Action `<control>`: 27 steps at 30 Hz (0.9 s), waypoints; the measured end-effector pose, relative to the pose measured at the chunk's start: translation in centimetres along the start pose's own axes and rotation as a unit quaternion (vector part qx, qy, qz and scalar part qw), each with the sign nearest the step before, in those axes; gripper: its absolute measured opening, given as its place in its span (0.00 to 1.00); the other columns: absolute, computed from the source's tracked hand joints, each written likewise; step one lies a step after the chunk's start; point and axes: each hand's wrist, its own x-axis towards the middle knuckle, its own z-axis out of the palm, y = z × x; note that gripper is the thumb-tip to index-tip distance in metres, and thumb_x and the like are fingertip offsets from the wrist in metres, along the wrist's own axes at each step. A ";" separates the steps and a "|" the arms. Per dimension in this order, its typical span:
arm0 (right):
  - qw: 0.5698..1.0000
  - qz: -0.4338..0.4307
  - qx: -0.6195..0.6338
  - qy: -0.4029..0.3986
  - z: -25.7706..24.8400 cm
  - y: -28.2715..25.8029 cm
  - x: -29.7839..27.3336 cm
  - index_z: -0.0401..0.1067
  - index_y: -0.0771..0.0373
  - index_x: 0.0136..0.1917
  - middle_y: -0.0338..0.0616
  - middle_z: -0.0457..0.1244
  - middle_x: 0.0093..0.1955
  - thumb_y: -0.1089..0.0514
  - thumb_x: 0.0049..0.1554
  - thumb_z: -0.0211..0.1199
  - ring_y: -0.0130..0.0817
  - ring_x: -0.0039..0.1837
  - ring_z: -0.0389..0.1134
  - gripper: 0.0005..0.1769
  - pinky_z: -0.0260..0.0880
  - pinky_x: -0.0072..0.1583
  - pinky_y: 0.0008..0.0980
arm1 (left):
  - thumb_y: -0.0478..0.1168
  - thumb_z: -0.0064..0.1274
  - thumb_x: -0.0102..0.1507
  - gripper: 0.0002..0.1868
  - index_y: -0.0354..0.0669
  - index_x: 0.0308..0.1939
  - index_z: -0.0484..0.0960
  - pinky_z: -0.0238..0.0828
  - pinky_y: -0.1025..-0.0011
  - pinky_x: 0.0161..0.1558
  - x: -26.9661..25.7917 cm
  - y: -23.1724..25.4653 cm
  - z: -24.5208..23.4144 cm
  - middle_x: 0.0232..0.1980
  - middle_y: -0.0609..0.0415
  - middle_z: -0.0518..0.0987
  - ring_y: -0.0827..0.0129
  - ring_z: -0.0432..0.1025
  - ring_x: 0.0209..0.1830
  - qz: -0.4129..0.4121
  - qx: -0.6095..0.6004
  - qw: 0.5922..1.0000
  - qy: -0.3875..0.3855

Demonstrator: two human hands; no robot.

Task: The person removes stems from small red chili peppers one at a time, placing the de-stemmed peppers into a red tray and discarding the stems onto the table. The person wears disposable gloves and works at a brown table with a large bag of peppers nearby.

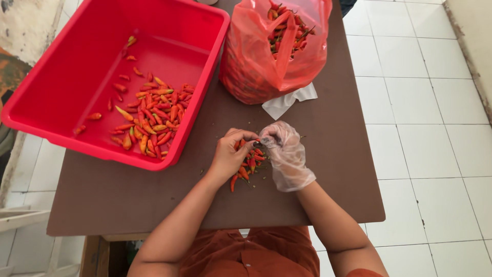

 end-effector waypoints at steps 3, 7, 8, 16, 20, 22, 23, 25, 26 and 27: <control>0.924 0.223 0.306 -0.047 -0.1 1.6 0.0 0.72 0.60 0.44 0.35 0.62 0.38 0.55 0.60 0.67 0.25 0.38 0.60 0.08 0.59 0.39 0.26 | 0.29 0.59 0.62 0.07 0.37 0.44 0.86 0.71 0.73 0.49 0.1 0.0 -0.2 0.42 0.53 0.80 0.70 0.73 0.45 0.001 -0.010 1.000 -0.015; 0.927 0.193 0.321 -0.017 -2.2 2.4 1.7 0.74 0.63 0.46 0.38 0.64 0.41 0.59 0.61 0.68 0.26 0.39 0.62 0.06 0.63 0.40 0.27 | 0.31 0.56 0.64 0.06 0.38 0.45 0.85 0.77 0.73 0.51 0.6 1.2 -0.5 0.46 0.55 0.78 0.71 0.76 0.45 -0.013 -0.087 0.996 -0.002; 0.940 0.192 0.283 0.011 -2.5 2.1 1.9 0.75 0.64 0.47 0.39 0.65 0.42 0.59 0.63 0.68 0.27 0.39 0.61 0.06 0.63 0.40 0.29 | 0.31 0.55 0.65 0.06 0.38 0.45 0.84 0.79 0.73 0.52 0.5 2.0 -0.6 0.47 0.56 0.77 0.72 0.77 0.46 -0.009 -0.115 0.993 0.010; 0.921 -0.044 -0.363 -0.131 -3.3 -1.7 2.3 0.80 0.50 0.56 0.44 0.67 0.53 0.60 0.56 0.68 0.47 0.55 0.68 0.13 0.68 0.56 0.43 | 0.38 0.66 0.67 0.09 0.48 0.48 0.83 0.64 0.60 0.50 -0.6 11.2 -7.4 0.44 0.55 0.82 0.58 0.72 0.42 0.236 0.399 0.850 0.249; 0.897 -0.109 -0.355 -0.240 -2.1 -1.1 1.8 0.81 0.49 0.51 0.44 0.67 0.51 0.61 0.50 0.67 0.46 0.56 0.68 0.15 0.68 0.58 0.42 | 0.37 0.63 0.67 0.16 0.46 0.56 0.76 0.57 0.54 0.61 0.1 12.6 -10.2 0.61 0.53 0.77 0.55 0.67 0.60 0.134 0.529 0.780 0.307; 0.895 -0.079 -0.351 -0.264 -1.5 -0.6 1.6 0.80 0.50 0.51 0.43 0.67 0.50 0.59 0.51 0.68 0.45 0.55 0.68 0.13 0.68 0.57 0.42 | 0.35 0.61 0.64 0.20 0.46 0.59 0.76 0.56 0.52 0.64 0.1 12.3 -10.2 0.66 0.50 0.73 0.54 0.66 0.65 0.162 0.533 0.774 0.301; 0.894 -0.063 -0.349 -0.274 -1.4 -0.2 1.7 0.79 0.51 0.51 0.42 0.67 0.50 0.58 0.51 0.68 0.45 0.54 0.68 0.12 0.68 0.57 0.41 | 0.35 0.61 0.64 0.20 0.47 0.59 0.76 0.56 0.52 0.66 0.3 11.8 -9.3 0.66 0.52 0.72 0.54 0.65 0.66 0.186 0.510 0.790 0.286; 0.872 -0.088 -0.387 -0.287 -1.5 0.5 2.2 0.78 0.53 0.48 0.42 0.67 0.48 0.58 0.54 0.68 0.44 0.54 0.68 0.07 0.69 0.57 0.41 | 0.36 0.61 0.64 0.20 0.48 0.59 0.76 0.55 0.51 0.68 0.6 10.3 -7.1 0.64 0.53 0.71 0.55 0.65 0.66 0.226 0.476 0.818 0.230; 0.859 -0.098 -0.406 -0.295 -1.8 0.7 2.2 0.77 0.55 0.47 0.43 0.67 0.47 0.59 0.55 0.67 0.43 0.54 0.68 0.05 0.69 0.57 0.41 | 0.37 0.60 0.63 0.19 0.47 0.58 0.77 0.54 0.50 0.68 0.5 9.4 -5.7 0.63 0.52 0.72 0.55 0.66 0.66 0.240 0.465 0.830 0.192; 0.878 -0.098 -0.387 -0.263 -2.0 0.8 1.9 0.78 0.54 0.46 0.41 0.67 0.46 0.60 0.55 0.67 0.42 0.53 0.69 0.04 0.70 0.56 0.41 | 0.38 0.61 0.62 0.17 0.48 0.55 0.78 0.54 0.51 0.68 0.6 8.4 -4.4 0.61 0.54 0.73 0.56 0.66 0.65 0.242 0.456 0.839 0.170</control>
